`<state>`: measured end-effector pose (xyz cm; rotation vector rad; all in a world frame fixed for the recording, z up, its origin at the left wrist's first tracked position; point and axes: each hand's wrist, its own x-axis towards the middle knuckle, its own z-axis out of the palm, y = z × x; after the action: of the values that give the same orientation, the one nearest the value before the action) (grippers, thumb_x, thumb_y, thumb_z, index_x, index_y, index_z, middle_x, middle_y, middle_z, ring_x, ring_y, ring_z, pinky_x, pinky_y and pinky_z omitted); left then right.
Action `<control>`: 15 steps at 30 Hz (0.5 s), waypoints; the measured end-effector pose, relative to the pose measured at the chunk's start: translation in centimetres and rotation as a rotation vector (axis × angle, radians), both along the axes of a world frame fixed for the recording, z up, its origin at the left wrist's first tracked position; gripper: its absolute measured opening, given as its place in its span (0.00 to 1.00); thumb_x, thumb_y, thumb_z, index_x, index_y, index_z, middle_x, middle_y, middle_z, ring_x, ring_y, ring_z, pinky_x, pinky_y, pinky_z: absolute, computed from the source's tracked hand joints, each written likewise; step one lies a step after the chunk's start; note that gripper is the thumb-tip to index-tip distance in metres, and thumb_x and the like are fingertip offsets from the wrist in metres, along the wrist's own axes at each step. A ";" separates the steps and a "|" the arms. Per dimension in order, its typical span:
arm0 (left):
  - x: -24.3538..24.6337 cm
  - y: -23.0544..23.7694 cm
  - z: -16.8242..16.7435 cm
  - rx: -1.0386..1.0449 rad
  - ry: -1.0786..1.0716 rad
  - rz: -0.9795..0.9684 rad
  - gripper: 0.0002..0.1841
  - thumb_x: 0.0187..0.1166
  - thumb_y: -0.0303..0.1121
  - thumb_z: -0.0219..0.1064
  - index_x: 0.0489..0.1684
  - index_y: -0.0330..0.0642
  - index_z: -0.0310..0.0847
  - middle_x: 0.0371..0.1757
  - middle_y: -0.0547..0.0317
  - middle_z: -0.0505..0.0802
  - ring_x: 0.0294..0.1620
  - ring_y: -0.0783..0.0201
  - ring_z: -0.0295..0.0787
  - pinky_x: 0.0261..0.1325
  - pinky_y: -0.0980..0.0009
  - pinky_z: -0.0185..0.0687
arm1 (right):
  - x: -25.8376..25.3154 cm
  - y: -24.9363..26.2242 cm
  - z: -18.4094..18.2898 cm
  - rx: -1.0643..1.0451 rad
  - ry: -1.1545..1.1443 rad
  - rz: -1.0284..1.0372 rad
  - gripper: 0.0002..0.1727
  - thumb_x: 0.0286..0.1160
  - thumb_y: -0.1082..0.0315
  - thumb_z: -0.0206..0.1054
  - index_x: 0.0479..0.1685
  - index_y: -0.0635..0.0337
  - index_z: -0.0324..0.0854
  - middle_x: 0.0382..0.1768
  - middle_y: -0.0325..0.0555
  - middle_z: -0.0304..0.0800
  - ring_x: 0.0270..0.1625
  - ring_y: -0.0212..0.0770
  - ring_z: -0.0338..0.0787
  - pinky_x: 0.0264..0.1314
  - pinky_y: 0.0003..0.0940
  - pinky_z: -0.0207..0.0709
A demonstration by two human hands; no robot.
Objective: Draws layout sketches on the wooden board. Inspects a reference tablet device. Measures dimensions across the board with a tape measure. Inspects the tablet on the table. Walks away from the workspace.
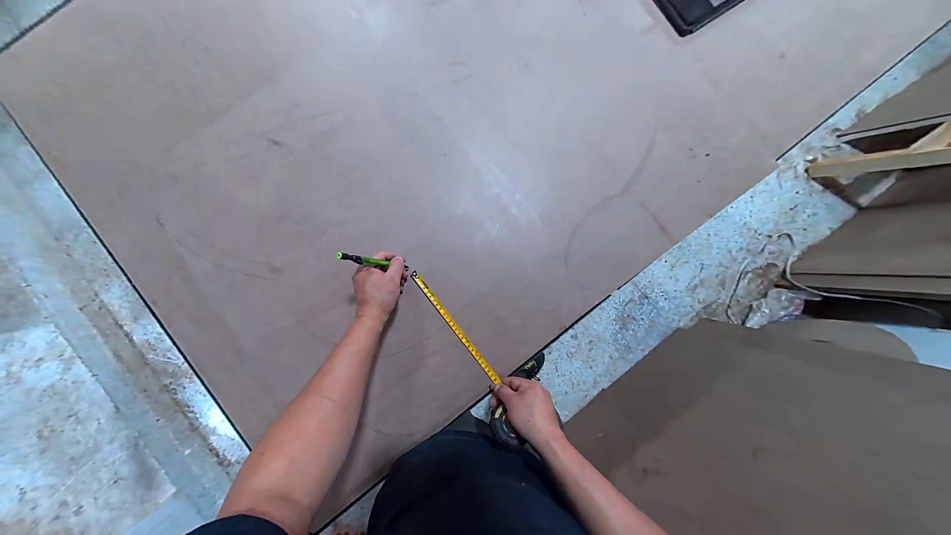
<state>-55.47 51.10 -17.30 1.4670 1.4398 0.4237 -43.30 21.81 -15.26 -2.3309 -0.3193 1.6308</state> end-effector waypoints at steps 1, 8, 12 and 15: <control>-0.3 0.0 0.1 -0.004 0.000 -0.004 0.11 0.87 0.37 0.64 0.44 0.42 0.91 0.28 0.59 0.95 0.25 0.68 0.91 0.33 0.67 0.89 | -0.4 0.0 0.1 -0.006 0.007 0.005 0.15 0.87 0.56 0.61 0.42 0.43 0.95 0.30 0.27 0.97 0.32 0.31 0.92 0.41 0.41 0.85; -3.0 -0.6 -0.1 0.004 -0.004 -0.039 0.12 0.89 0.38 0.62 0.45 0.42 0.90 0.29 0.59 0.95 0.27 0.68 0.91 0.35 0.67 0.90 | -2.2 0.0 0.1 -0.021 0.011 0.000 0.15 0.88 0.55 0.60 0.44 0.42 0.95 0.31 0.26 0.97 0.33 0.30 0.92 0.43 0.41 0.84; -4.1 -0.8 -0.1 0.009 -0.022 -0.048 0.11 0.89 0.37 0.63 0.46 0.41 0.90 0.30 0.59 0.95 0.26 0.69 0.91 0.34 0.68 0.90 | -3.4 -0.1 0.2 -0.005 0.032 0.001 0.15 0.87 0.56 0.60 0.43 0.43 0.95 0.30 0.26 0.97 0.31 0.29 0.92 0.41 0.39 0.84; -4.6 -0.9 -0.1 0.023 0.006 -0.067 0.12 0.89 0.38 0.62 0.48 0.42 0.90 0.30 0.60 0.95 0.27 0.68 0.91 0.36 0.66 0.90 | -3.9 0.0 0.4 -0.006 0.036 -0.004 0.15 0.87 0.56 0.61 0.42 0.43 0.95 0.30 0.27 0.97 0.30 0.30 0.91 0.40 0.41 0.84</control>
<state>-60.07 50.22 -17.44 1.5316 1.3907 0.3951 -47.18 21.83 -14.90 -2.3023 -0.3030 1.6715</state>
